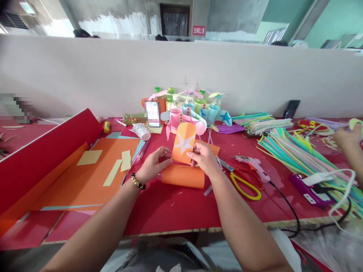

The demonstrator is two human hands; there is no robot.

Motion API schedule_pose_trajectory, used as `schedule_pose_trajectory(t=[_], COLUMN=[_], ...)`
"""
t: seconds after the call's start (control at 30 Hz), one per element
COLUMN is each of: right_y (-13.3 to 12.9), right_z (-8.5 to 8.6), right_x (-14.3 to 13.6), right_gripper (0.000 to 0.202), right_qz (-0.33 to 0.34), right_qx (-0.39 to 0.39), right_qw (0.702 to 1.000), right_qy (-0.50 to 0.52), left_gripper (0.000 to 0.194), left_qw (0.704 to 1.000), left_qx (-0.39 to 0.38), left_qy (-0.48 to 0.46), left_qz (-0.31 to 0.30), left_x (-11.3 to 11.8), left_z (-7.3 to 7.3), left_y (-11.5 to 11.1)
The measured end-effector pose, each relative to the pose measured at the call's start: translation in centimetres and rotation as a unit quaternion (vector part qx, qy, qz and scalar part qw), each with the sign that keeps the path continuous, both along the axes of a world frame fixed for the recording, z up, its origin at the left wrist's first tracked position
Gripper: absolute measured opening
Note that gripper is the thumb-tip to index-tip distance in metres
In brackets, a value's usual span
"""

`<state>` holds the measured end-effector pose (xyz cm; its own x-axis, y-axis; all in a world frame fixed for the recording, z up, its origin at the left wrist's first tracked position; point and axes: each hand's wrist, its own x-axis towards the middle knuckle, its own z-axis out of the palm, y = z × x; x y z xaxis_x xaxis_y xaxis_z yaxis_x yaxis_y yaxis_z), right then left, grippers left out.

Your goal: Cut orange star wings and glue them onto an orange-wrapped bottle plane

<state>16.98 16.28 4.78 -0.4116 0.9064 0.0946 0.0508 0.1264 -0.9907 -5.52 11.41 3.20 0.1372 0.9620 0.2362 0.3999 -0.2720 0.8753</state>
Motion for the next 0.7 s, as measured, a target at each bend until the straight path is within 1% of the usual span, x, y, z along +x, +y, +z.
schedule_pose_trajectory(t=[0.13, 0.27, 0.43, 0.6, 0.7], right_y=[0.01, -0.09, -0.10, 0.06, 0.23], right_z=[0.00, 0.19, 0.36, 0.05, 0.10], right_x=[0.09, -0.04, 0.00, 0.05, 0.11], right_gripper=[0.020, 0.019, 0.023, 0.030, 0.028], right_qz=[0.030, 0.051, 0.058, 0.069, 0.056], right_qx=[0.007, 0.006, -0.010, -0.014, -0.012], right_qw=[0.999, 0.998, 0.997, 0.996, 0.997], right_qy=[-0.024, -0.047, -0.052, -0.057, -0.051], left_gripper=[0.023, 0.029, 0.028, 0.029, 0.026], left_qw=[0.999, 0.997, 0.997, 0.997, 0.997], left_qx=[-0.010, -0.022, -0.028, -0.033, -0.027], left_qy=[0.032, 0.067, 0.071, 0.063, 0.071], left_qz=[-0.008, -0.015, -0.018, -0.023, -0.023], left_x=[0.06, 0.11, 0.06, 0.06, 0.01], left_z=[0.43, 0.84, 0.84, 0.97, 0.90], left_y=[-0.10, -0.18, -0.18, -0.21, -0.14])
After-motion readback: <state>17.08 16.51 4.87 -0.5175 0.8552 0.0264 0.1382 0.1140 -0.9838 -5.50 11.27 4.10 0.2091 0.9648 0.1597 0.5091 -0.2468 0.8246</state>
